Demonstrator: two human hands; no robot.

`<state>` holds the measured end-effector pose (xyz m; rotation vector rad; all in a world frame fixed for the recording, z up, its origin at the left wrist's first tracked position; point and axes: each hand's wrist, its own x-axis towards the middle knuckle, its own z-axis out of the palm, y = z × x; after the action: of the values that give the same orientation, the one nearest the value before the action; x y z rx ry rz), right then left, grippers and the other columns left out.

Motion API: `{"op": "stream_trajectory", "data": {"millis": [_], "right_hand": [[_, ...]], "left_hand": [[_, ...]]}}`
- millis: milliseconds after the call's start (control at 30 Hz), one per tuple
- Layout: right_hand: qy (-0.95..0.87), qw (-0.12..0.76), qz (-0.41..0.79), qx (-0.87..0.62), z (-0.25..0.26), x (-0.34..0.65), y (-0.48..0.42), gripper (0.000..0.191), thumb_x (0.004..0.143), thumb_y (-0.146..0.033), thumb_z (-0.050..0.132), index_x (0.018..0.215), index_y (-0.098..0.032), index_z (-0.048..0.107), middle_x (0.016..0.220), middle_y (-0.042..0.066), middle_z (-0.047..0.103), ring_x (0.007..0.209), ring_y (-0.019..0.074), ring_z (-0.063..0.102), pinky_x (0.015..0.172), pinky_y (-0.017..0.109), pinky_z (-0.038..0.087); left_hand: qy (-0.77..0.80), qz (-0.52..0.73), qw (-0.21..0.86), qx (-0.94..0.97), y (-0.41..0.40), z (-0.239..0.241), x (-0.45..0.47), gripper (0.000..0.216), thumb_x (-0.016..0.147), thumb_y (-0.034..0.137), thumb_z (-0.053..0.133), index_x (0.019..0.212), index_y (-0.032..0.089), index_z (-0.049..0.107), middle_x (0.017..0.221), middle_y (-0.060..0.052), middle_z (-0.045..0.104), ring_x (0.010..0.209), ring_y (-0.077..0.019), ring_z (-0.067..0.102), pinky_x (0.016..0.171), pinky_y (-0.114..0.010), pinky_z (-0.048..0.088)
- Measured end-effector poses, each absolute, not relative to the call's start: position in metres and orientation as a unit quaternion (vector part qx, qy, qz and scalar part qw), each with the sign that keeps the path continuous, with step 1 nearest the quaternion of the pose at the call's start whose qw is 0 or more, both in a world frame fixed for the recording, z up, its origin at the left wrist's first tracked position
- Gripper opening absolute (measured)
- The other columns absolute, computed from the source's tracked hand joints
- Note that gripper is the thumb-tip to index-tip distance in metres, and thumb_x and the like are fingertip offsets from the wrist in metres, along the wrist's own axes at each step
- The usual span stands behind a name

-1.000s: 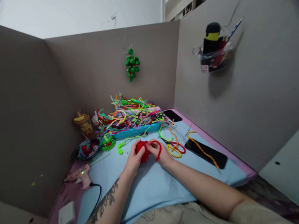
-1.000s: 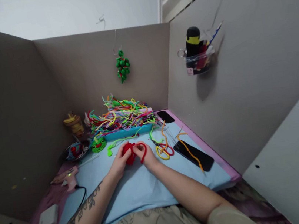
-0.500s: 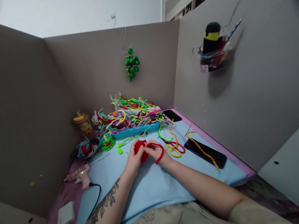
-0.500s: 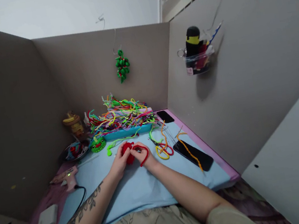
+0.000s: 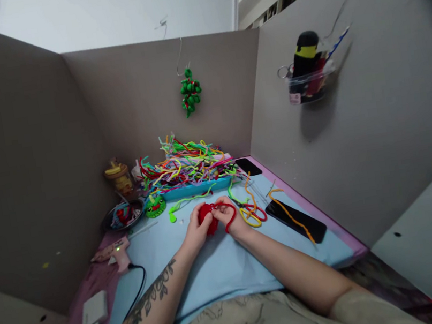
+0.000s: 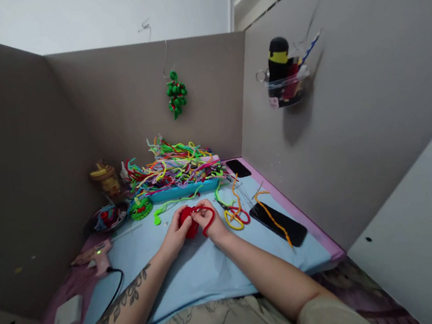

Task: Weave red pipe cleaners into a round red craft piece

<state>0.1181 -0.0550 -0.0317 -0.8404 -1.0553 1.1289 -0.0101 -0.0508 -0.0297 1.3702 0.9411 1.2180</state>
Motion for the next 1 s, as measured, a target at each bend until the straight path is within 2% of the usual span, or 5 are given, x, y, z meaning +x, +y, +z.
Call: {"op": "stream_trajectory", "data": {"millis": [333, 533, 700, 833, 1000], "right_hand": [[-0.525, 0.541, 0.566, -0.335, -0.034, 0.113, -0.056, 0.031, 0.070, -0.043, 0.069, 0.087, -0.019, 0.061, 0.078, 0.002, 0.068, 0.074, 0.0178, 0.063, 0.071, 0.031, 0.049], [-0.615, 0.516, 0.452, -0.389, -0.030, 0.122, -0.056, 0.018, 0.076, -0.031, 0.061, 0.089, -0.020, 0.066, 0.083, 0.002, 0.069, 0.077, 0.0187, 0.063, 0.073, 0.032, 0.048], [-0.774, 0.417, 0.264, -0.398, -0.024, 0.140, -0.055, 0.014, 0.076, -0.022, 0.060, 0.086, -0.024, 0.070, 0.077, 0.002, 0.068, 0.074, 0.0191, 0.059, 0.073, 0.031, 0.044], [-0.784, 0.406, 0.235, -0.407, -0.025, 0.148, -0.052, 0.011, 0.076, -0.025, 0.064, 0.084, -0.022, 0.070, 0.075, 0.002, 0.066, 0.074, 0.0188, 0.057, 0.072, 0.031, 0.042], [-0.712, 0.452, 0.312, -0.438, -0.029, 0.152, -0.046, 0.011, 0.074, -0.020, 0.059, 0.080, -0.020, 0.068, 0.075, 0.000, 0.064, 0.072, 0.0159, 0.056, 0.069, 0.028, 0.043]], "left_hand": [[0.418, 0.518, 0.640, 0.384, -0.049, -0.022, -0.013, 0.055, 0.075, 0.055, 0.061, 0.118, 0.028, 0.039, 0.108, -0.007, 0.061, 0.081, -0.0179, 0.063, 0.058, -0.027, 0.050], [0.425, 0.523, 0.588, 0.447, -0.045, -0.024, -0.018, 0.056, 0.072, 0.051, 0.065, 0.117, 0.024, 0.045, 0.122, -0.011, 0.056, 0.106, -0.0238, 0.058, 0.083, -0.037, 0.049], [0.368, 0.499, 0.408, 0.670, -0.044, -0.010, -0.033, 0.049, 0.061, 0.035, 0.077, 0.108, 0.024, 0.065, 0.123, -0.009, 0.059, 0.133, -0.0308, 0.034, 0.110, -0.045, 0.023], [0.372, 0.435, 0.381, 0.727, -0.040, -0.008, -0.038, 0.018, 0.069, 0.034, 0.069, 0.083, 0.023, 0.073, 0.090, -0.007, 0.069, 0.108, -0.0302, 0.055, 0.101, -0.043, 0.035], [0.435, 0.421, 0.408, 0.683, -0.031, -0.012, -0.041, 0.019, 0.074, 0.034, 0.060, 0.067, 0.019, 0.068, 0.061, -0.001, 0.060, 0.066, -0.0197, 0.056, 0.073, -0.033, 0.045]]}}
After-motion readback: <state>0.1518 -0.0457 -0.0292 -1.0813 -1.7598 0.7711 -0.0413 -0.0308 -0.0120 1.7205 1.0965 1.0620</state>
